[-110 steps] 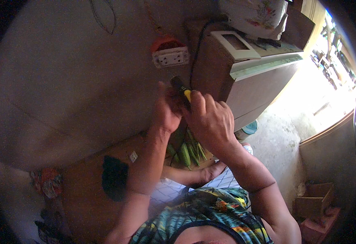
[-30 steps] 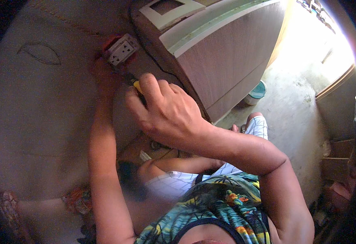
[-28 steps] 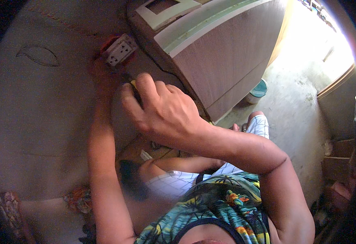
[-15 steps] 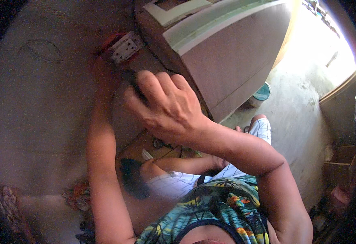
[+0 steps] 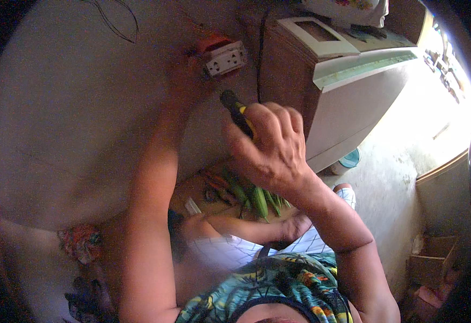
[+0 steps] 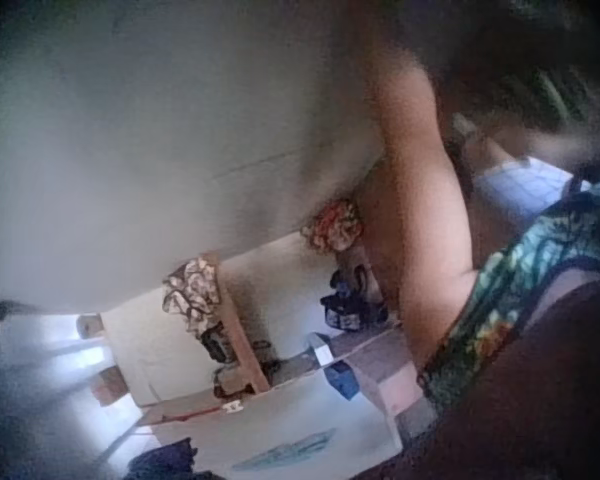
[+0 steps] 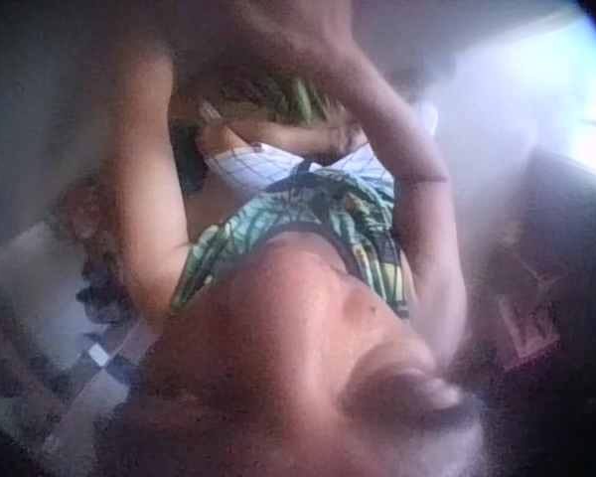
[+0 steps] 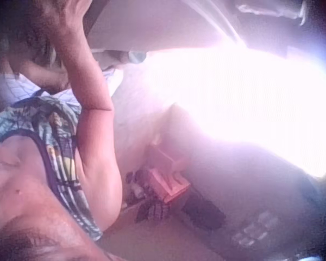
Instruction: The person installs a white electrical outlet on a wall. They use a screwdriver to secure the outlet to the wall, adjusting wires and tightening screws. The person also uses pliers to manipulate the wires.
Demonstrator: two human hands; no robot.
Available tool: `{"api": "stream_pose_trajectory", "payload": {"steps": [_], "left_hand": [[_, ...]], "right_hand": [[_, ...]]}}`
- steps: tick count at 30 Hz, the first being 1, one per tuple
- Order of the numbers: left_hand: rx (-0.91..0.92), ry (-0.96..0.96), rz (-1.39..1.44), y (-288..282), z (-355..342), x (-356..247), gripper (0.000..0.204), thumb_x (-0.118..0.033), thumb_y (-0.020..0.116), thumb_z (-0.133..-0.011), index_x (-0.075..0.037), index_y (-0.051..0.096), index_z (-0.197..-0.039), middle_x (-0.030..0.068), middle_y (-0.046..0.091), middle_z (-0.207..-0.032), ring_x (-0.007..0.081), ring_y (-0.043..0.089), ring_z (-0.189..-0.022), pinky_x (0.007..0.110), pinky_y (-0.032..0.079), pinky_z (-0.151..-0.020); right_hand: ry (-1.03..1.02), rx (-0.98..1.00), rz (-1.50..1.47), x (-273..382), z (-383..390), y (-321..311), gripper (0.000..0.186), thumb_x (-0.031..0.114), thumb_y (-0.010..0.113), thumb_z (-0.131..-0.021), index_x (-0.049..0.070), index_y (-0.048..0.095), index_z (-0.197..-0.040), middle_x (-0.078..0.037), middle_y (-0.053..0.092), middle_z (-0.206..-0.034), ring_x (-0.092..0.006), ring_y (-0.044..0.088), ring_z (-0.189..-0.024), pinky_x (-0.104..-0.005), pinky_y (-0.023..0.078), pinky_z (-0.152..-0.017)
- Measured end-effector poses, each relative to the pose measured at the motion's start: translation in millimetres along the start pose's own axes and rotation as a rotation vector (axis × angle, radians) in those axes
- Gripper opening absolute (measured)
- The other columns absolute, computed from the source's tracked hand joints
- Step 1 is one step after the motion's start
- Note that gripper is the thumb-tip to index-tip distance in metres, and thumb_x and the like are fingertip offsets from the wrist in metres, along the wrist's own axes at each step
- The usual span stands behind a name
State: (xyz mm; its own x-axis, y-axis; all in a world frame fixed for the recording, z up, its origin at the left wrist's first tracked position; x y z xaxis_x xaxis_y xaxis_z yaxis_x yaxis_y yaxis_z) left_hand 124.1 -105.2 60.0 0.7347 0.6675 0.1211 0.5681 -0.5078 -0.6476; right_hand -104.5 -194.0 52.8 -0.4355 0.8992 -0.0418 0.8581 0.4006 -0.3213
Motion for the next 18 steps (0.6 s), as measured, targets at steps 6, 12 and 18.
{"api": "stream_pose_trajectory", "payload": {"steps": [6, 12, 18], "left_hand": [[0.067, -0.085, -0.079, 16.3, 11.1, 19.4, 0.069, -0.043, 0.091, -0.066, -0.015, 0.070, -0.126, 0.0157, 0.059, -0.138, 0.0361, 0.052, -0.131, 0.055, 0.037, -0.112], [-0.007, -0.035, -0.027, 27.5, 11.1, 28.0, 0.072, -0.040, 0.093, -0.063, -0.016, 0.069, -0.126, 0.0157, 0.059, -0.138, 0.0371, 0.053, -0.129, 0.054, 0.039, -0.111], [-0.150, 0.033, 0.029, 10.2, 15.2, 16.7, 0.070, -0.038, 0.094, -0.060, -0.015, 0.069, -0.122, 0.0167, 0.058, -0.139, 0.0381, 0.055, -0.126, 0.054, 0.042, -0.107]], "right_hand": [[0.386, 0.247, 0.102, -20.9, 2.1, 13.9, 0.050, 0.033, 0.073, -0.082, 0.016, 0.061, -0.126, -0.007, 0.056, -0.086, -0.0272, 0.059, -0.069, -0.0406, 0.048, -0.061], [0.068, 0.043, -0.091, 13.2, 1.1, 5.8, 0.050, 0.033, 0.072, -0.075, 0.026, 0.062, -0.124, -0.012, 0.056, -0.118, -0.0330, 0.057, -0.109, -0.0501, 0.045, -0.090], [0.337, 0.294, 0.103, -14.2, 4.0, 19.3, 0.043, 0.034, 0.072, -0.076, 0.025, 0.068, -0.117, -0.007, 0.049, -0.088, -0.0283, 0.057, -0.076, -0.0444, 0.043, -0.065]]}}
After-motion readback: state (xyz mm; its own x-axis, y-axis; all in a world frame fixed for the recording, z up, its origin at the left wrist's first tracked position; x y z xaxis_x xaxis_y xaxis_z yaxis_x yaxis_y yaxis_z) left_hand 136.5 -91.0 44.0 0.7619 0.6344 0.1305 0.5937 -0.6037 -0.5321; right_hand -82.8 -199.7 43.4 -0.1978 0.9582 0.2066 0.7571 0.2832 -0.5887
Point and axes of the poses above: each hand's wrist, its own z-axis away from the middle knuckle, its own y-axis out of the palm, x = y × z, the point moved 10 cm from there along -z, towards the middle knuckle
